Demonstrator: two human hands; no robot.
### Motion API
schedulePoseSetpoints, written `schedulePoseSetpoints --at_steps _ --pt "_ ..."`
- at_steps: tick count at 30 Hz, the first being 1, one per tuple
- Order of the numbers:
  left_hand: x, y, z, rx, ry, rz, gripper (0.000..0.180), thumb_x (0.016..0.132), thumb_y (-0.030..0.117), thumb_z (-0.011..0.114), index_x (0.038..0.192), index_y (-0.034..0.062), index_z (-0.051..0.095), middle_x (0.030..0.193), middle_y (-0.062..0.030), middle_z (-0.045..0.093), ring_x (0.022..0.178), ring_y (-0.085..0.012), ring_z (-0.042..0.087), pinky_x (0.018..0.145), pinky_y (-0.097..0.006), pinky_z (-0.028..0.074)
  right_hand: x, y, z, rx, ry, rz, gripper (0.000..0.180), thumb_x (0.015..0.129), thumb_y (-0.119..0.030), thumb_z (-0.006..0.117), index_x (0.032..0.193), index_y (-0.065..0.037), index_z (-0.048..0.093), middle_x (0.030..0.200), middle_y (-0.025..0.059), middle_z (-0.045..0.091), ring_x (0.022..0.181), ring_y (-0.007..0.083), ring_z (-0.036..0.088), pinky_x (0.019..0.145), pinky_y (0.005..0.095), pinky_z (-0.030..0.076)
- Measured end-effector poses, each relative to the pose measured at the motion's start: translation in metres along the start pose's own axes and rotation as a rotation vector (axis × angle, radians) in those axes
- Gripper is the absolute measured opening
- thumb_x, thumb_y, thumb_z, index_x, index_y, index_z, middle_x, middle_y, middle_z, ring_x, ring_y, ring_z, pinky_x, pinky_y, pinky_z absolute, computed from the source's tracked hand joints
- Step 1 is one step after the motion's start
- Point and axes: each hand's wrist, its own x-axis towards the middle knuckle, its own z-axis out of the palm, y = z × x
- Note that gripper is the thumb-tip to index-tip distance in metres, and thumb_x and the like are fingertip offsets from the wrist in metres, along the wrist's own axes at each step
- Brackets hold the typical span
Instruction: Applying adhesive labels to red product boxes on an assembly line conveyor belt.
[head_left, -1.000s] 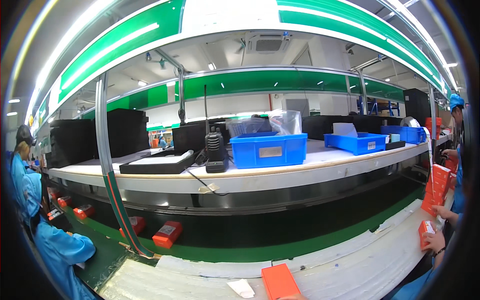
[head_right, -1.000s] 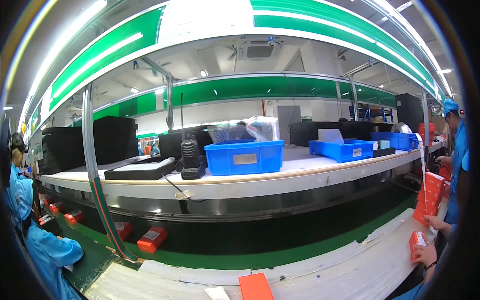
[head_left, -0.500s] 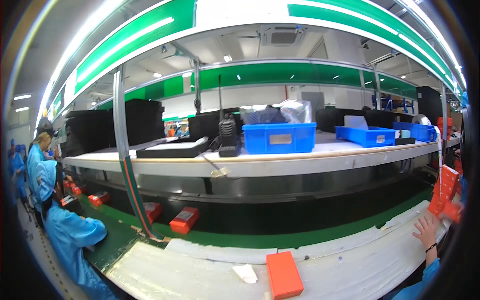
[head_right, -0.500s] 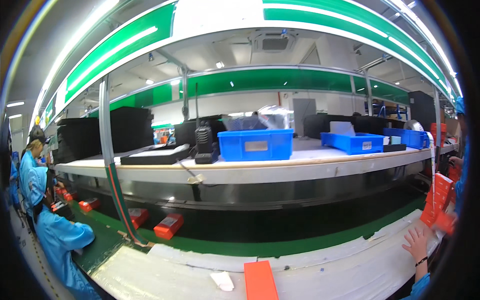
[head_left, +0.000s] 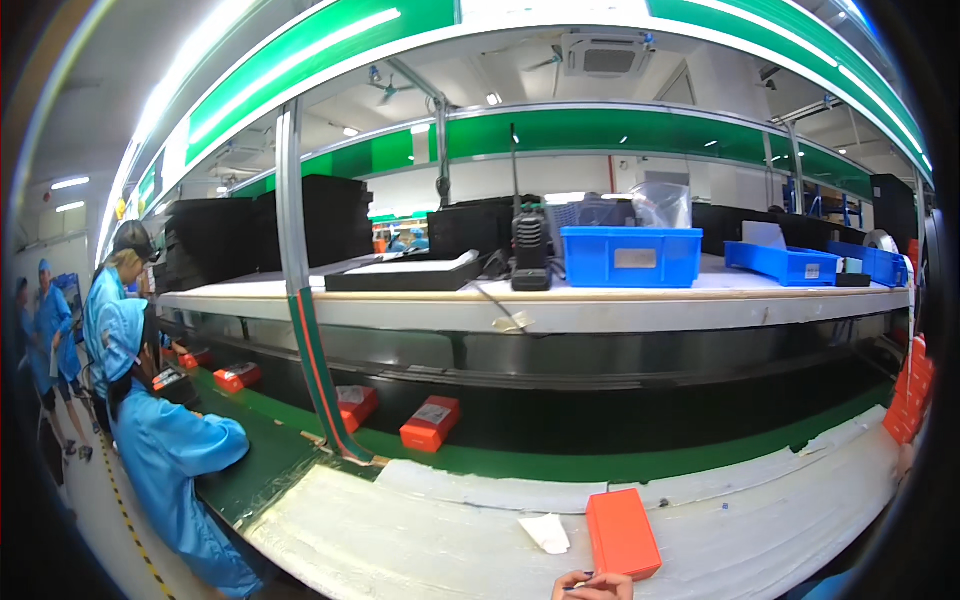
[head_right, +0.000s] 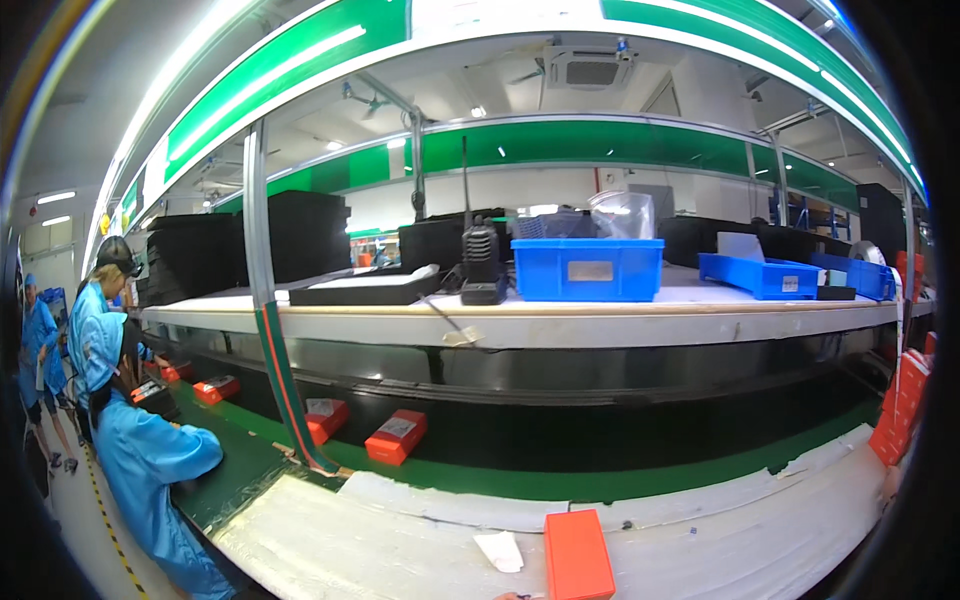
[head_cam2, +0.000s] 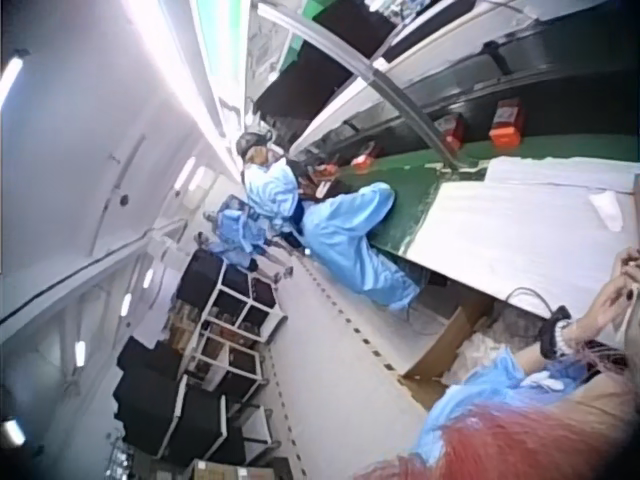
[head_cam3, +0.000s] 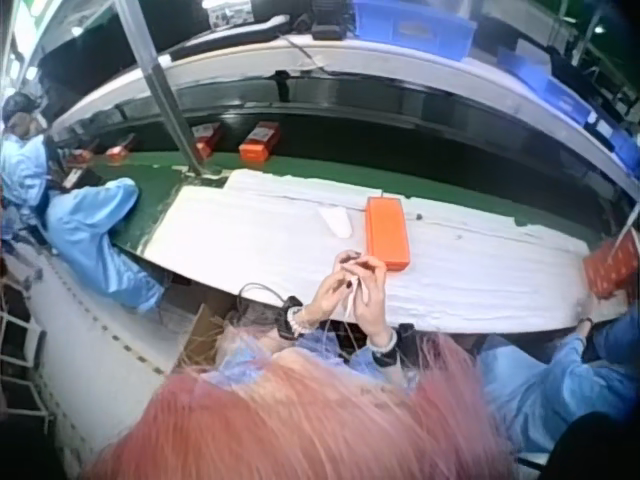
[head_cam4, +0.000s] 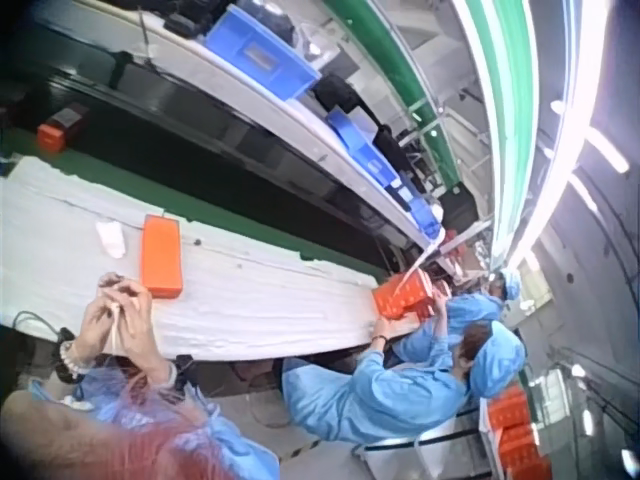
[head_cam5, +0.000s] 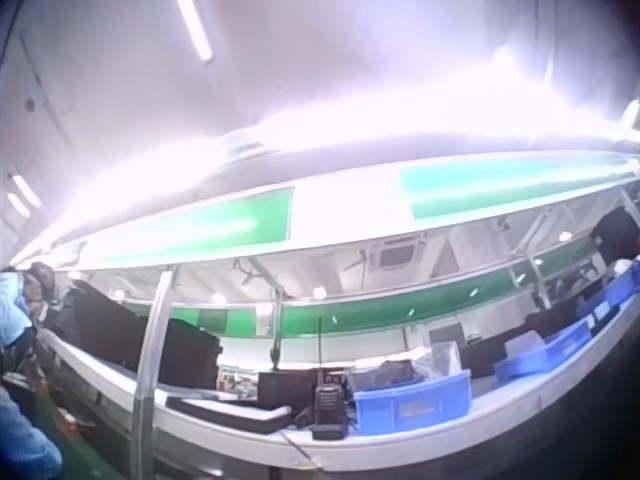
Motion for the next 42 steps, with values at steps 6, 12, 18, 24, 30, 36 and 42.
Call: schedulePoseSetpoints --at_steps 6,12,18,24,30,36,42 --pt "-0.006 0.021 0.008 -0.248 0.149 -0.064 0.031 0.099 0.021 0.048 0.122 0.0011 0.055 0.139 -0.0111 0.039 0.128 -0.0203 0.039 0.107 -0.034 0.031 0.006 -0.004 0.016 0.095 0.013 0.046 0.026 0.085 0.000 0.054 0.110 -0.002 0.062 0.115 0.0144 0.048 0.112 0.0302 0.049 0.096 0.0384 0.040" --pt "0.010 0.040 -0.011 -0.275 0.328 -0.079 0.037 0.097 0.023 0.051 0.127 0.0033 0.053 0.126 -0.0076 0.058 0.114 -0.0173 0.054 0.101 -0.035 0.039 -0.004 -0.003 0.001 0.101 -0.031 0.072 0.030 0.079 0.001 0.061 0.108 -0.005 0.066 0.125 0.0149 0.047 0.122 0.0308 0.045 0.105 0.0400 0.033" --pt "0.054 0.089 -0.067 0.132 0.170 -0.078 0.014 0.097 0.015 0.048 0.092 0.0035 0.055 0.096 -0.0079 0.061 0.100 -0.0153 0.057 0.093 -0.032 0.041 0.001 0.000 -0.055 0.466 0.011 0.162 0.018 0.090 -0.007 0.059 0.108 -0.005 0.062 0.131 0.0155 0.048 0.126 0.0292 0.045 0.105 0.0423 0.033" --pt "0.114 0.066 -0.124 0.632 0.106 0.019 0.019 0.095 0.019 0.055 0.090 0.0014 0.061 0.087 -0.0051 0.063 0.086 -0.0126 0.058 0.082 -0.028 0.045 0.012 0.037 -0.083 0.409 0.116 0.149 0.034 0.080 0.013 0.050 0.109 -0.005 0.057 0.123 0.0127 0.052 0.119 0.0209 0.048 0.104 0.0353 0.034" --pt "0.162 0.055 -0.135 0.885 -0.042 0.025 0.019 0.092 0.021 0.058 0.085 0.0027 0.059 0.082 -0.0102 0.061 0.079 -0.0226 0.059 0.070 -0.032 0.046 0.015 0.066 -0.087 0.425 0.013 0.278 0.025 0.090 0.001 0.054 0.114 -0.003 0.056 0.124 0.0133 0.052 0.121 0.0244 0.048 0.105 0.0372 0.034" --pt "0.158 -0.001 -0.155 1.146 -0.174 0.197 0.018 0.090 0.019 0.059 0.090 0.0017 0.058 0.095 -0.0101 0.061 0.087 -0.0295 0.060 0.075 -0.035 0.047 0.048 0.100 -0.087 0.231 -0.125 0.350 0.038 0.084 0.011 0.050 0.119 -0.002 0.054 0.117 0.0112 0.052 0.115 0.0192 0.050 0.098 0.0324 0.039" --pt "0.170 0.000 -0.150 0.889 -0.042 -0.108 0.017 0.090 0.018 0.059 0.092 0.0014 0.059 0.098 -0.0110 0.061 0.091 -0.0295 0.061 0.081 -0.035 0.048 0.108 0.115 -0.101 0.202 -0.292 0.476 0.052 0.087 0.009 0.049 0.137 -0.005 0.044 0.114 0.0088 0.052 0.103 0.0139 0.054 0.089 0.0273 0.046"
